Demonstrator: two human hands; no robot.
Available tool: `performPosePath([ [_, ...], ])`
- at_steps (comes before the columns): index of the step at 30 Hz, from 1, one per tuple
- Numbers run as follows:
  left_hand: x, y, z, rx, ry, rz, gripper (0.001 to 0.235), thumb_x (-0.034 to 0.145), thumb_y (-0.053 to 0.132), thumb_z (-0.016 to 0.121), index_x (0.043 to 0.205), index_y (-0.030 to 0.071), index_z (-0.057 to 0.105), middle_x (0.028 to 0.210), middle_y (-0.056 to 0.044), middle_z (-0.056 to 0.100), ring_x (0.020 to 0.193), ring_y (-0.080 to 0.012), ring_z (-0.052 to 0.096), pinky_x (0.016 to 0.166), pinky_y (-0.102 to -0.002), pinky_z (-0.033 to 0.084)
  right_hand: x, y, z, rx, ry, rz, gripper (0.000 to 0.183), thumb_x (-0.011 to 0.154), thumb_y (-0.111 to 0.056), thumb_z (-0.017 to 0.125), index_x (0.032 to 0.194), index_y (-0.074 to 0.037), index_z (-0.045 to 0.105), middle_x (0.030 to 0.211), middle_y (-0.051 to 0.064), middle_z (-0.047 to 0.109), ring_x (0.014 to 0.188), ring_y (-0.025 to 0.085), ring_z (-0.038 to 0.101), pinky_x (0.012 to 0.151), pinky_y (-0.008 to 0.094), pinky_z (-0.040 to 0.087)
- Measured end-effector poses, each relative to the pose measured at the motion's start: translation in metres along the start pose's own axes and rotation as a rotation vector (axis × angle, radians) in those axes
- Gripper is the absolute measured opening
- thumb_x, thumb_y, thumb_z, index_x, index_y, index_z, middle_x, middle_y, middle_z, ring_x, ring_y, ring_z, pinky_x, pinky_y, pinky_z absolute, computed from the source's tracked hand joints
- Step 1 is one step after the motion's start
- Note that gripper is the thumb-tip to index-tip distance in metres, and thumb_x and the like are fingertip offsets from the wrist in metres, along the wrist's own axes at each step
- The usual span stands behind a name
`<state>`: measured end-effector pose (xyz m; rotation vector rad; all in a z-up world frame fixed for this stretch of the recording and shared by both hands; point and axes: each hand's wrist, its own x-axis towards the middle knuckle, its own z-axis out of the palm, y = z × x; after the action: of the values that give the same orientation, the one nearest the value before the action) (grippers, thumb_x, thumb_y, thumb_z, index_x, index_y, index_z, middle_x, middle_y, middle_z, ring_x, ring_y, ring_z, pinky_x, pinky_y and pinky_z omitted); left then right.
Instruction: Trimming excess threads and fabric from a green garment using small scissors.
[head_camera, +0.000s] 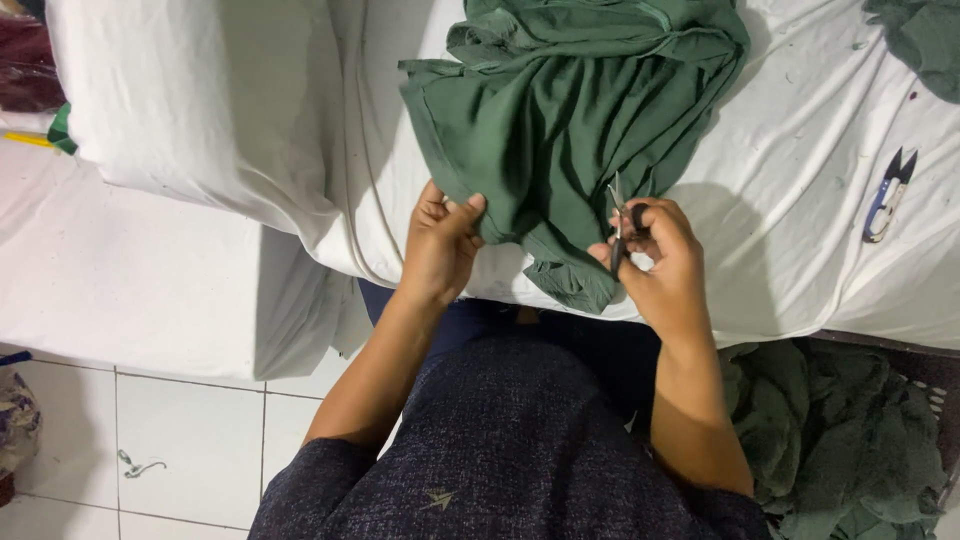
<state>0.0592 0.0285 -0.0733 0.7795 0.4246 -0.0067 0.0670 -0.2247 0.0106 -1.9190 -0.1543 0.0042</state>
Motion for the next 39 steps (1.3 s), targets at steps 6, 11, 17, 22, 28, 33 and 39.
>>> performPosePath([
  [6, -0.018, -0.009, 0.014, 0.072, -0.020, -0.076, 0.032, 0.094, -0.001, 0.066, 0.121, 0.013, 0.056, 0.088, -0.002, 0.076, 0.069, -0.0149, 0.074, 0.061, -0.027, 0.063, 0.000, 0.001, 0.046, 0.254, 0.008, 0.012, 0.035, 0.083, 0.004, 0.086, 0.103, 0.007, 0.058, 0.109, 0.018, 0.059, 0.086, 0.027, 0.073, 0.078, 0.037, 0.065],
  [11, -0.019, -0.026, 0.009, -0.052, -0.088, -0.166, 0.030, 0.100, 0.006, 0.060, 0.130, 0.009, 0.054, 0.086, -0.007, 0.075, 0.068, -0.0197, 0.075, 0.064, -0.035, 0.066, -0.012, 0.019, 0.077, 0.464, 0.020, 0.130, 0.041, 0.085, 0.004, 0.084, 0.108, 0.004, 0.050, 0.098, 0.007, 0.052, 0.087, 0.015, 0.068, 0.075, 0.032, 0.065],
  [17, -0.009, -0.025, 0.006, -0.014, -0.103, -0.209, 0.026, 0.101, 0.017, 0.062, 0.123, 0.004, 0.057, 0.075, -0.003, 0.067, 0.065, -0.0188, 0.074, 0.066, -0.039, 0.068, -0.015, 0.016, 0.077, 0.460, 0.092, 0.186, 0.038, 0.088, 0.007, 0.080, 0.106, -0.001, 0.047, 0.086, 0.005, 0.056, 0.082, 0.010, 0.064, 0.065, 0.031, 0.059],
  [22, 0.012, 0.016, 0.021, -0.030, 0.007, -0.117, 0.017, 0.099, 0.021, 0.064, 0.111, 0.009, 0.063, 0.076, 0.001, 0.066, 0.069, -0.0174, 0.074, 0.069, -0.034, 0.067, -0.016, 0.006, 0.063, 0.347, 0.121, 0.219, 0.039, 0.086, 0.005, 0.083, 0.110, -0.001, 0.052, 0.083, 0.005, 0.062, 0.080, 0.007, 0.060, 0.068, 0.024, 0.052],
  [28, 0.055, 0.001, -0.012, -0.105, 0.128, -0.052, 0.012, 0.098, 0.015, 0.066, 0.109, 0.009, 0.066, 0.088, -0.004, 0.073, 0.080, -0.0225, 0.076, 0.075, -0.037, 0.065, -0.026, 0.020, 0.047, 0.161, 0.040, 0.302, 0.038, 0.085, -0.002, 0.086, 0.110, -0.003, 0.057, 0.072, 0.007, 0.061, 0.060, 0.007, 0.057, 0.054, 0.024, 0.046],
  [33, 0.053, 0.000, -0.014, -0.114, 0.136, 0.020, 0.014, 0.102, 0.020, 0.060, 0.109, 0.008, 0.065, 0.093, -0.006, 0.073, 0.084, -0.0232, 0.076, 0.077, -0.038, 0.065, -0.031, 0.025, 0.044, 0.055, 0.044, 0.351, 0.043, 0.085, -0.007, 0.087, 0.113, -0.005, 0.054, 0.073, 0.006, 0.063, 0.054, 0.006, 0.056, 0.050, 0.024, 0.042],
  [39, 0.012, 0.046, 0.048, -0.128, 0.112, 0.063, 0.016, 0.103, 0.021, 0.061, 0.107, 0.006, 0.067, 0.094, -0.005, 0.074, 0.084, -0.0216, 0.077, 0.077, -0.038, 0.066, -0.024, 0.016, 0.040, -0.011, 0.062, 0.041, 0.040, 0.085, -0.001, 0.087, 0.102, 0.000, 0.050, 0.116, 0.018, 0.058, 0.084, 0.031, 0.070, 0.068, 0.038, 0.061],
])
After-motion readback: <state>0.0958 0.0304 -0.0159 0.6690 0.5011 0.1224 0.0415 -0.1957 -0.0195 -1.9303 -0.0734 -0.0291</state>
